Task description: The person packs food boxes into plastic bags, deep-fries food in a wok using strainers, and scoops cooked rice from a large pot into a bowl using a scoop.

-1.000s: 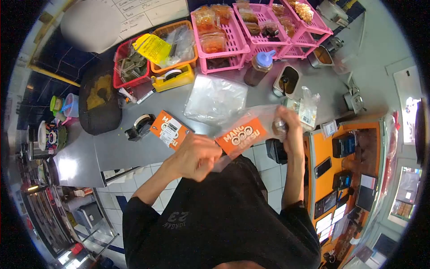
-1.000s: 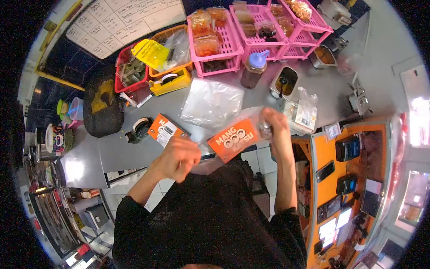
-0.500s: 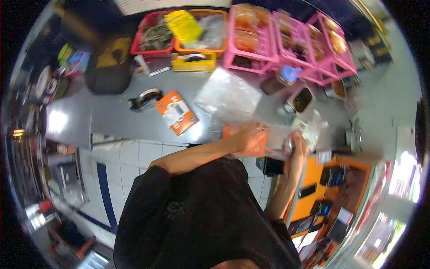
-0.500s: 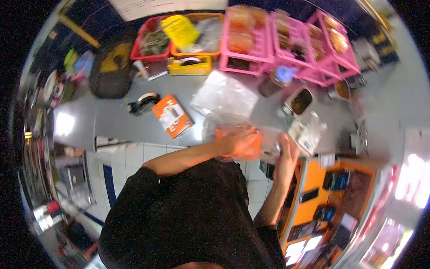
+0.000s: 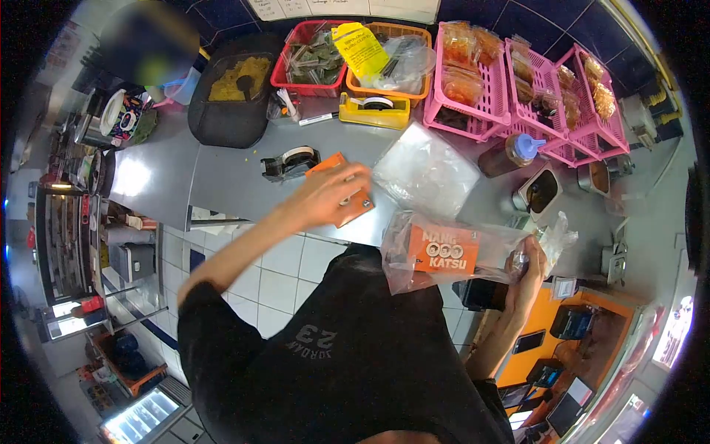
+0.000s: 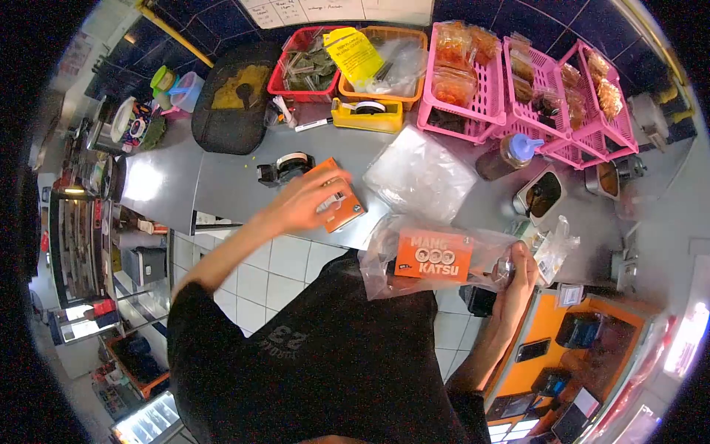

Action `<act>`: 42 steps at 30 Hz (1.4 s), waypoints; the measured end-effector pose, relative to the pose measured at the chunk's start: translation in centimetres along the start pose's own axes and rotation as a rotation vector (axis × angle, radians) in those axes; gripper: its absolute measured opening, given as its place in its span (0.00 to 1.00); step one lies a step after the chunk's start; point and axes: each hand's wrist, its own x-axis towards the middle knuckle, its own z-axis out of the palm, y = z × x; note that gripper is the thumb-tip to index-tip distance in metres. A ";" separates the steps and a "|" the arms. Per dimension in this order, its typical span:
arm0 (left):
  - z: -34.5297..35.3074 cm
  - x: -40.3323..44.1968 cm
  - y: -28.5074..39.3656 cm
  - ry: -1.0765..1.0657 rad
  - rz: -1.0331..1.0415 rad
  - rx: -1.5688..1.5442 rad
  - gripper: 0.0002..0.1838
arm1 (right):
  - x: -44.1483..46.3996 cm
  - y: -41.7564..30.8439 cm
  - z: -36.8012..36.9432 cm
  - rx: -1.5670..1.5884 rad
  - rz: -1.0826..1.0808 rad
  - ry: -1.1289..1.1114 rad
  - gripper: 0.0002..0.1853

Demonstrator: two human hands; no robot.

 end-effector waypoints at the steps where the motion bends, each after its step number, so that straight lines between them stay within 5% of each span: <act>1: 2.1 -0.3 -2.6 -0.096 0.032 0.219 0.24 | -0.1 0.0 -0.1 -0.014 0.014 0.011 0.13; 2: 3.7 -0.8 -4.2 -0.095 0.040 0.215 0.24 | -0.1 0.1 -0.3 -0.017 0.010 0.018 0.13; 4: 7.4 -1.4 -7.7 -0.434 0.111 0.586 0.37 | -0.4 0.1 -1.3 -0.105 -0.053 -0.018 0.12; 5: 12.4 -2.4 -12.4 -0.081 0.346 0.658 0.47 | -0.7 0.0 -1.6 -0.104 -0.054 0.017 0.12; 6: 12.2 -1.8 -12.8 -0.086 0.388 0.643 0.47 | -1.1 -0.2 -1.6 -0.141 -0.070 0.024 0.12; 8: 10.9 0.6 -12.7 -0.358 0.336 0.274 0.53 | -2.3 -0.6 -1.1 -0.212 -0.096 0.068 0.11; 10: 10.3 1.3 -11.7 -0.277 0.229 0.090 0.56 | -3.5 -2.4 0.9 -0.178 0.036 0.213 0.10; 14: 7.1 3.0 -6.2 -0.246 0.006 -0.119 0.58 | -2.2 -0.6 -2.4 -0.307 -0.075 -0.082 0.12; 20: -2.8 3.9 3.0 -0.297 -0.218 -0.231 0.60 | -1.6 -1.1 -1.6 -0.159 -0.048 -0.168 0.15; 22: -6.0 3.8 4.6 -0.289 -0.298 -0.490 0.60 | -1.3 -0.9 -1.6 -0.147 -0.079 -0.186 0.15; 26: -10.6 3.9 10.4 0.076 -0.164 -0.483 0.64 | -1.6 -1.2 -1.7 -0.146 -0.044 -0.240 0.15; 30: -7.1 5.1 17.0 0.478 -0.158 -0.850 0.66 | -1.1 -0.5 -2.0 -0.009 -0.040 -0.249 0.16; 34: 2.7 6.3 17.9 -0.499 -0.375 -1.080 0.66 | -1.3 -0.5 -2.3 0.132 0.034 -0.209 0.15; 36: 4.9 9.3 21.0 0.311 0.027 -0.828 0.66 | -0.9 0.5 -2.8 0.156 0.069 -0.203 0.15; 39: 7.8 8.9 18.4 0.104 0.031 -0.549 0.62 | -0.7 1.6 -2.0 0.286 -0.023 -0.026 0.15; 42: 7.4 7.2 16.8 -0.178 -0.086 -0.322 0.58 | -1.3 2.3 -2.1 0.132 0.023 -0.113 0.15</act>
